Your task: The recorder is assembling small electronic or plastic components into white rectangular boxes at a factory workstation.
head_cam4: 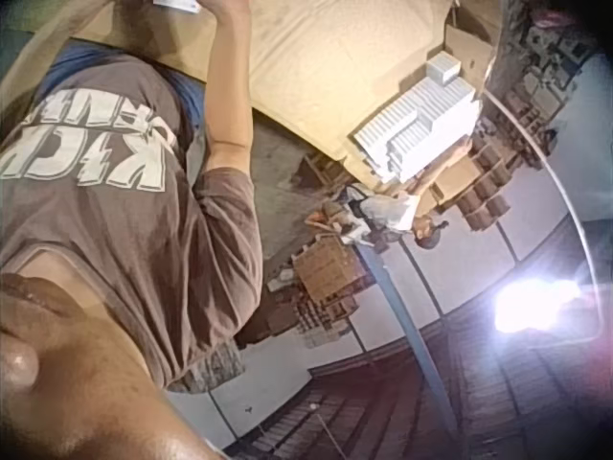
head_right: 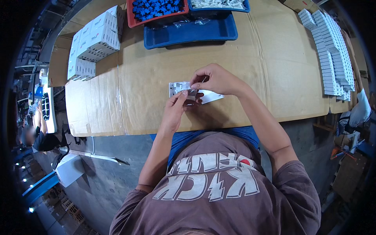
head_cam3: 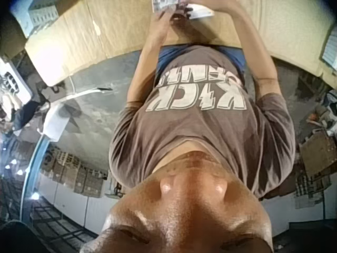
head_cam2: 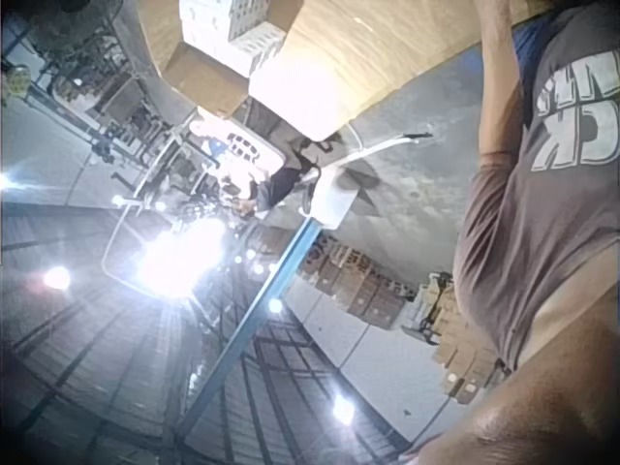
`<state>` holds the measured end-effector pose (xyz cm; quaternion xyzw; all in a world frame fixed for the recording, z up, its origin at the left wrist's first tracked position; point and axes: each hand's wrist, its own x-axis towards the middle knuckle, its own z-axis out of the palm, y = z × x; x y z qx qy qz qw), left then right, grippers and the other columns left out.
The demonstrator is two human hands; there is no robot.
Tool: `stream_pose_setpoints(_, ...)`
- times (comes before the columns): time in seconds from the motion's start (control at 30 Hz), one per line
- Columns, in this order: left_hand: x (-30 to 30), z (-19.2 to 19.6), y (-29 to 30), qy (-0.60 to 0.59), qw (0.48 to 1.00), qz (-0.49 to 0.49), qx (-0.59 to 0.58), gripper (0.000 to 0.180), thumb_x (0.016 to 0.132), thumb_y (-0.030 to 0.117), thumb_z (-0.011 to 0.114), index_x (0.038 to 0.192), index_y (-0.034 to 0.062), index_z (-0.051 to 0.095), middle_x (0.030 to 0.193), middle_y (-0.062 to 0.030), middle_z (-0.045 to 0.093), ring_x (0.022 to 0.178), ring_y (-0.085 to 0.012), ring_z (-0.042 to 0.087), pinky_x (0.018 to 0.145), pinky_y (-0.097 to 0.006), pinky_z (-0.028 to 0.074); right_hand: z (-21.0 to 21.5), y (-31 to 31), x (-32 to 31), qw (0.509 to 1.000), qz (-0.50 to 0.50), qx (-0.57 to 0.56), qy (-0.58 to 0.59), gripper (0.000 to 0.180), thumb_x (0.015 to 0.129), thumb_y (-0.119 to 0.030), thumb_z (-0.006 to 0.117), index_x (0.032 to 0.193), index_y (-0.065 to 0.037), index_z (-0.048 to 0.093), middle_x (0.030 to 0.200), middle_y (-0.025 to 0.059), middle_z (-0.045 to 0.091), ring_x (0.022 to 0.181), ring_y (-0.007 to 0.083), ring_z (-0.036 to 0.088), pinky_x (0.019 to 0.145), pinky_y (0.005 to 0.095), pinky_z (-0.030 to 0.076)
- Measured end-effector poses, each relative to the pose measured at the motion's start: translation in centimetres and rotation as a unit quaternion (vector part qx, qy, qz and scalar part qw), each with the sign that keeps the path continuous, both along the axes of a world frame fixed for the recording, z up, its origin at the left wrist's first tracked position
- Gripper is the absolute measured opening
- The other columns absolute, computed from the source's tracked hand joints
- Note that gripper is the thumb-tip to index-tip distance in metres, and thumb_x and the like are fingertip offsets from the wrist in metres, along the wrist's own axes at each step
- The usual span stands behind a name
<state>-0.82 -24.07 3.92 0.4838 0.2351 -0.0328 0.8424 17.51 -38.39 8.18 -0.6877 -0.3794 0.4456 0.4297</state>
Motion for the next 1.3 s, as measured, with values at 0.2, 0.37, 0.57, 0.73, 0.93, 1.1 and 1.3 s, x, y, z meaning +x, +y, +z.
stream_pose_setpoints(0.2, 0.3, 1.4, -0.4, 0.024, 0.998, -0.005, 0.054, 0.037, 0.110, 0.029, 0.057, 0.125, -0.0032, 0.069, 0.109, -0.0109, 0.076, 0.094, -0.0178, 0.073, 0.081, -0.030, 0.059, -1.0, 0.1, -2.6, 0.972, -0.182, 0.126, 0.084, 0.026, 0.094, 0.000, 0.074, 0.119, 0.000, 0.066, 0.101, 0.0048, 0.070, 0.095, 0.0098, 0.067, 0.085, 0.0256, 0.054)
stream_pose_setpoints(0.37, 1.1, 2.0, -1.0, -0.046, 0.951, 0.172, 0.253, 0.028, 0.103, 0.020, 0.070, 0.116, -0.0046, 0.073, 0.103, -0.0076, 0.076, 0.094, -0.0121, 0.068, 0.084, -0.028, 0.054, 0.0, 0.4, -3.6, 0.960, -0.221, 0.139, 0.097, 0.028, 0.095, 0.000, 0.072, 0.122, 0.000, 0.064, 0.103, 0.0042, 0.068, 0.095, 0.0093, 0.066, 0.086, 0.0261, 0.054)
stream_pose_setpoints(0.57, 1.4, 2.2, -0.5, -0.051, 0.958, 0.161, 0.233, 0.022, 0.102, 0.015, 0.071, 0.114, -0.0035, 0.072, 0.103, -0.0068, 0.075, 0.094, -0.0125, 0.068, 0.087, -0.028, 0.054, -0.6, 0.3, -4.1, 0.957, -0.223, 0.147, 0.116, 0.032, 0.095, -0.002, 0.073, 0.126, 0.000, 0.064, 0.101, 0.0031, 0.069, 0.094, 0.0089, 0.065, 0.086, 0.0256, 0.054)
stream_pose_setpoints(0.73, 1.3, 1.9, -0.7, -0.090, 0.960, 0.201, 0.170, 0.022, 0.103, 0.016, 0.071, 0.115, -0.0031, 0.071, 0.100, -0.0056, 0.074, 0.092, -0.0103, 0.067, 0.083, -0.026, 0.053, -1.6, 0.8, -4.8, 0.938, -0.267, 0.168, 0.146, 0.027, 0.096, -0.004, 0.074, 0.122, 0.001, 0.067, 0.102, 0.0040, 0.071, 0.096, 0.0096, 0.067, 0.087, 0.0260, 0.054)
stream_pose_setpoints(0.93, 1.2, 2.2, -0.9, -0.071, 0.957, 0.221, 0.174, 0.022, 0.104, 0.016, 0.070, 0.115, -0.0027, 0.070, 0.097, -0.0025, 0.071, 0.088, -0.0074, 0.064, 0.080, -0.024, 0.050, -2.8, 0.6, -5.5, 0.902, -0.310, 0.162, 0.251, 0.012, 0.098, -0.007, 0.073, 0.108, -0.002, 0.072, 0.102, 0.0050, 0.074, 0.096, 0.0119, 0.070, 0.091, 0.0289, 0.057)
stream_pose_setpoints(1.1, 1.2, 2.2, -0.8, -0.061, 0.952, 0.226, 0.198, 0.020, 0.105, 0.016, 0.069, 0.113, -0.0029, 0.070, 0.097, -0.0021, 0.071, 0.088, -0.0066, 0.063, 0.079, -0.023, 0.049, -3.0, 0.6, -5.5, 0.906, -0.304, 0.163, 0.245, 0.011, 0.098, -0.008, 0.074, 0.107, -0.002, 0.072, 0.101, 0.0045, 0.075, 0.094, 0.0121, 0.070, 0.089, 0.0293, 0.057)
stream_pose_setpoints(1.3, 1.2, 1.8, -0.9, -0.066, 0.947, 0.250, 0.192, 0.020, 0.105, 0.016, 0.068, 0.112, -0.0027, 0.070, 0.097, -0.0020, 0.071, 0.087, -0.0060, 0.063, 0.078, -0.023, 0.049, -3.1, 1.2, -5.9, 0.901, -0.326, 0.169, 0.230, 0.012, 0.098, -0.006, 0.073, 0.108, 0.001, 0.073, 0.100, 0.0072, 0.076, 0.092, 0.0118, 0.070, 0.085, 0.0265, 0.057)
